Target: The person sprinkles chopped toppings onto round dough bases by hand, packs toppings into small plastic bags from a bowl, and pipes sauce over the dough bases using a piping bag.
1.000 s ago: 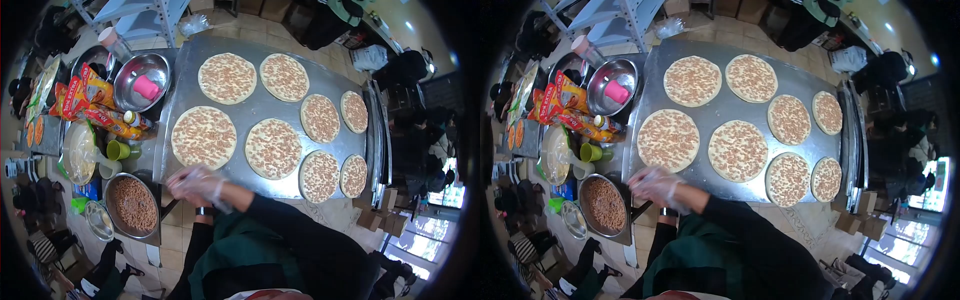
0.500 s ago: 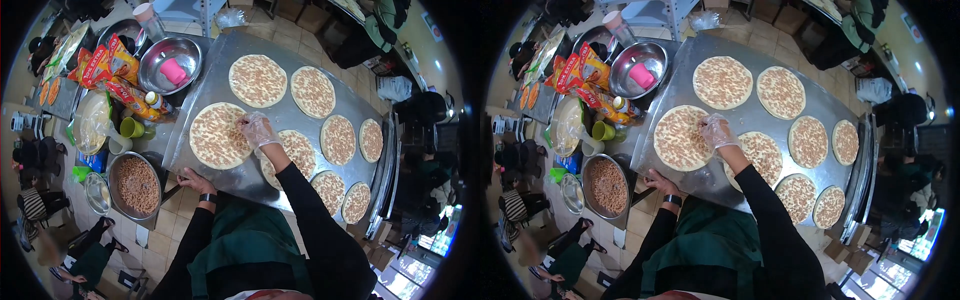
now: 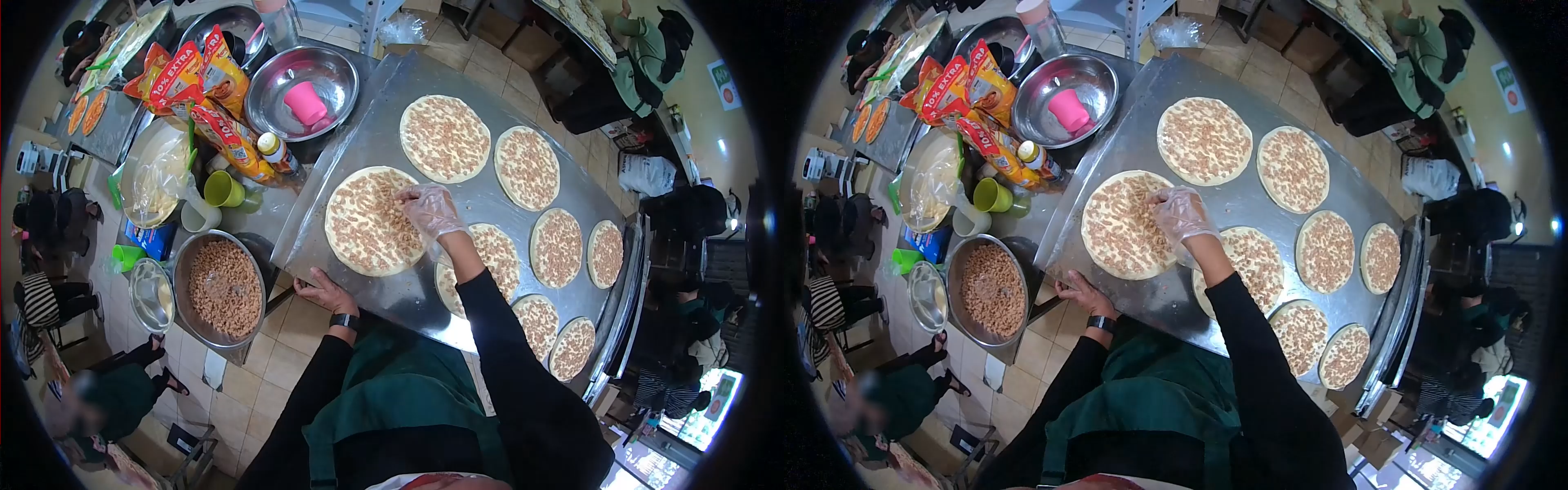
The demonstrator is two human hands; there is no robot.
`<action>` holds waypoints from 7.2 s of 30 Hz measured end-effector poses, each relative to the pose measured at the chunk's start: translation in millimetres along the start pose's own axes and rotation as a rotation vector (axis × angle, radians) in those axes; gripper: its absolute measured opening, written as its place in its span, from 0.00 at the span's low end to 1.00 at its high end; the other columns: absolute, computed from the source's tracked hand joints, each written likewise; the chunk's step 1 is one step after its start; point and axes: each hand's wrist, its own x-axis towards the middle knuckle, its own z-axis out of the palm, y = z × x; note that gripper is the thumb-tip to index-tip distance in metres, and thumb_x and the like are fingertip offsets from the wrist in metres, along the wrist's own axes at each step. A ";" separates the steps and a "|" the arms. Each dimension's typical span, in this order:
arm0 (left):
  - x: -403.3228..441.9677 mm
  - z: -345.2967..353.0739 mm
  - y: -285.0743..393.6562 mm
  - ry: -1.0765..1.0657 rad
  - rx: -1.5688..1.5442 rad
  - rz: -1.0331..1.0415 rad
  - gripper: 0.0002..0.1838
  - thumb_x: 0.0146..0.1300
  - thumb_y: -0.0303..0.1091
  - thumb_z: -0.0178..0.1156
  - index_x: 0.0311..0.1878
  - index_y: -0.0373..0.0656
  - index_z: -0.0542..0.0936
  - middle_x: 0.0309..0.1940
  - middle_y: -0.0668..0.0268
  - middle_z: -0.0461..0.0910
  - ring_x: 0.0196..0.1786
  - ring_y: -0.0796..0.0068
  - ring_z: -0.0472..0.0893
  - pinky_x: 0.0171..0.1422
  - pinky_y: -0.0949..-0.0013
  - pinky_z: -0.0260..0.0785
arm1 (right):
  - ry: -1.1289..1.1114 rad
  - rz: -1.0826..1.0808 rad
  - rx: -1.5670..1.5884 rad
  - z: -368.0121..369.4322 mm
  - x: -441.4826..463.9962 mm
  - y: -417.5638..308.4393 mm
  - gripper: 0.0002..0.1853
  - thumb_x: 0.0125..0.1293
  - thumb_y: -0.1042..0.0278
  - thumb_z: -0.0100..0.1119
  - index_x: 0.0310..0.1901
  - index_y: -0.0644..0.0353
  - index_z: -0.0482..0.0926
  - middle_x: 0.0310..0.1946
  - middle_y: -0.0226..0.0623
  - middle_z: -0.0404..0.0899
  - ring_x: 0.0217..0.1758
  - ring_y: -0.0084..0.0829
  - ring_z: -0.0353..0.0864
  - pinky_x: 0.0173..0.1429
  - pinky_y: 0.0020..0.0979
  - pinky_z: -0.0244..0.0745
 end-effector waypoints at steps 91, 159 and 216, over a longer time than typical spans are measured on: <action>-101.3 5.2 86.1 -1.293 0.468 0.835 0.07 0.59 0.24 0.52 0.41 0.42 0.74 0.35 0.56 0.73 0.41 0.53 0.74 0.47 0.59 0.68 | 0.565 0.172 -0.088 -63.6 -221.9 138.7 0.11 0.52 0.77 0.54 0.36 0.56 0.83 0.35 0.38 0.81 0.41 0.34 0.80 0.48 0.31 0.72; 4.7 11.5 43.9 0.193 0.153 -0.349 0.36 0.69 0.56 0.35 0.61 0.28 0.61 0.58 0.41 0.65 0.59 0.50 0.68 0.64 0.58 0.61 | -0.047 0.163 0.085 -41.3 -185.6 106.3 0.14 0.55 0.63 0.54 0.43 0.49 0.82 0.38 0.42 0.81 0.41 0.40 0.80 0.50 0.33 0.72; -4.2 23.6 52.3 0.336 0.270 -0.290 0.34 0.69 0.54 0.34 0.54 0.26 0.69 0.51 0.41 0.73 0.54 0.45 0.73 0.60 0.56 0.65 | 0.649 0.217 0.060 -194.7 -121.4 344.2 0.10 0.56 0.70 0.55 0.37 0.55 0.84 0.33 0.35 0.82 0.36 0.28 0.79 0.44 0.27 0.74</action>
